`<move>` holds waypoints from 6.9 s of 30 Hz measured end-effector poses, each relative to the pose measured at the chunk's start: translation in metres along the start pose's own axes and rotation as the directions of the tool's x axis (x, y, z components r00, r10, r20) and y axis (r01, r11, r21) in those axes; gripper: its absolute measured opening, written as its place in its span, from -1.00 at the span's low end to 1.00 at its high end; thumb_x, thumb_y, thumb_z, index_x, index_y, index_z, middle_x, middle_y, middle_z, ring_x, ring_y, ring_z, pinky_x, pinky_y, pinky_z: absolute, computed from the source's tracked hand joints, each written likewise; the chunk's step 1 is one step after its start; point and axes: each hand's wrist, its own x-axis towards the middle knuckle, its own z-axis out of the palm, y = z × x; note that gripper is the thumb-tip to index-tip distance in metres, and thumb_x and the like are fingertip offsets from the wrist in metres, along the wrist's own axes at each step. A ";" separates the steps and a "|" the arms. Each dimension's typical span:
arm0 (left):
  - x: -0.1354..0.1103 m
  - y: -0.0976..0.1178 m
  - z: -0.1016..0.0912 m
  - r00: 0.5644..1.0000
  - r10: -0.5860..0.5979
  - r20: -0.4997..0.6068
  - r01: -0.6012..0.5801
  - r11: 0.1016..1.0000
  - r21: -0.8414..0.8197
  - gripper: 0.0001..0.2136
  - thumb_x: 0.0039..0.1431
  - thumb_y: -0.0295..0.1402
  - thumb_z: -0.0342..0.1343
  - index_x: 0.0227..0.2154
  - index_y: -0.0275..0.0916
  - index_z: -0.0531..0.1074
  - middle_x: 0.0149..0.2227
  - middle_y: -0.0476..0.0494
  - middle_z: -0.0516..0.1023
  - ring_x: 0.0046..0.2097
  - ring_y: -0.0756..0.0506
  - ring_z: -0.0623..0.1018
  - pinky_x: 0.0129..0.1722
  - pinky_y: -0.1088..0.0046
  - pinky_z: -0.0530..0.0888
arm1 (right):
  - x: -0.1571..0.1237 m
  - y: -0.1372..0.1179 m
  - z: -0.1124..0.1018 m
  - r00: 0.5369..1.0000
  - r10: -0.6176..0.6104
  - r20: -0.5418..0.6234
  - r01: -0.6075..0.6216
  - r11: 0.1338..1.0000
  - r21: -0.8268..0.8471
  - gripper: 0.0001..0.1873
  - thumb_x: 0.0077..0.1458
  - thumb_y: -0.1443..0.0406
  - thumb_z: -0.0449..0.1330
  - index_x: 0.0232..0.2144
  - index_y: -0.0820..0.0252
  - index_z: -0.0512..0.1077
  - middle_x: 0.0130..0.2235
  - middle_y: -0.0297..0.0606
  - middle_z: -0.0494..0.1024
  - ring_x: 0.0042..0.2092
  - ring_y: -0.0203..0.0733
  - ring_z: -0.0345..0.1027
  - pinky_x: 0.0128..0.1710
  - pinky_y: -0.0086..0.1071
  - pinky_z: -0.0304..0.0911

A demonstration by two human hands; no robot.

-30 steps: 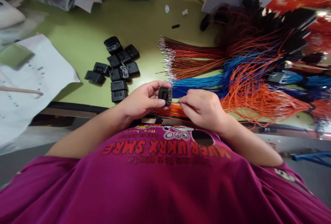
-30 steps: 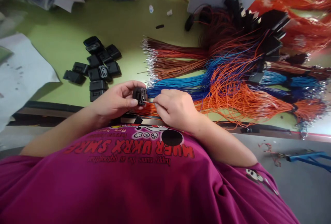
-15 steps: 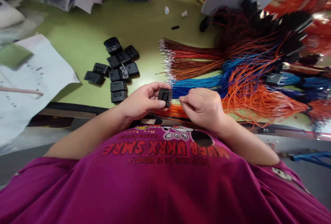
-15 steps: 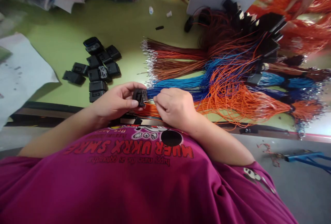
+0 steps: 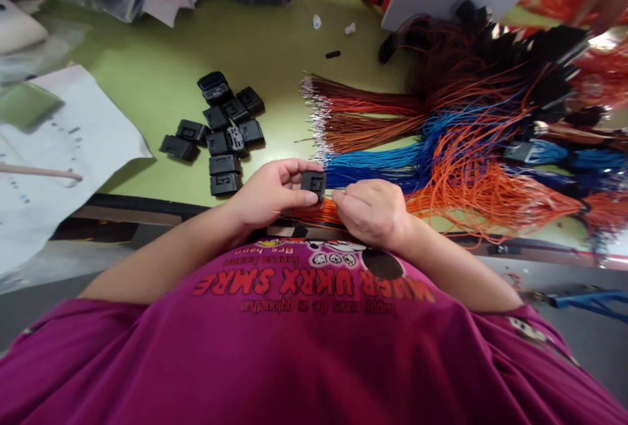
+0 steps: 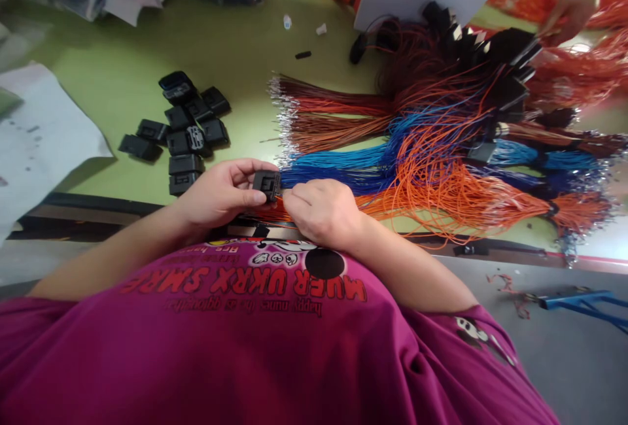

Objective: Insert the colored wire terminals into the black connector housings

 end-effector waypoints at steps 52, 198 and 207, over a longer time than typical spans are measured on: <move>-0.002 0.014 0.001 0.997 0.080 0.000 -0.071 0.892 0.447 -0.59 -0.07 -0.43 0.23 -0.10 -0.28 0.34 -0.19 -0.12 0.54 -0.19 -0.05 0.55 -0.09 0.30 0.47 | 0.011 0.098 -0.001 0.847 0.239 0.475 -0.289 0.957 0.035 -0.76 0.12 0.29 0.05 -0.34 0.15 0.53 -0.28 -0.26 0.54 -0.25 -0.20 0.37 -0.32 -0.40 0.11; 0.055 0.031 0.038 1.000 0.009 -0.022 -0.006 0.987 0.159 -0.51 -0.27 -0.49 0.37 -0.18 -0.33 0.38 -0.40 -0.01 0.52 -0.40 0.02 0.50 -0.27 0.39 0.50 | 0.000 0.055 -0.010 0.903 0.298 0.310 -0.396 0.857 0.330 -0.77 0.14 0.33 -0.04 -0.43 0.25 0.39 -0.47 -0.27 0.45 -0.44 -0.31 0.22 -0.41 -0.45 0.03; 0.055 0.032 0.041 0.999 -0.019 -0.043 0.026 0.985 0.170 -0.51 -0.28 -0.50 0.37 -0.20 -0.33 0.37 -0.42 0.02 0.50 -0.42 0.04 0.48 -0.29 0.42 0.47 | 0.001 0.053 -0.013 0.897 0.285 0.338 -0.375 0.895 0.242 -0.74 0.15 0.33 -0.07 -0.43 0.27 0.39 -0.47 -0.23 0.47 -0.48 -0.30 0.22 -0.43 -0.42 0.01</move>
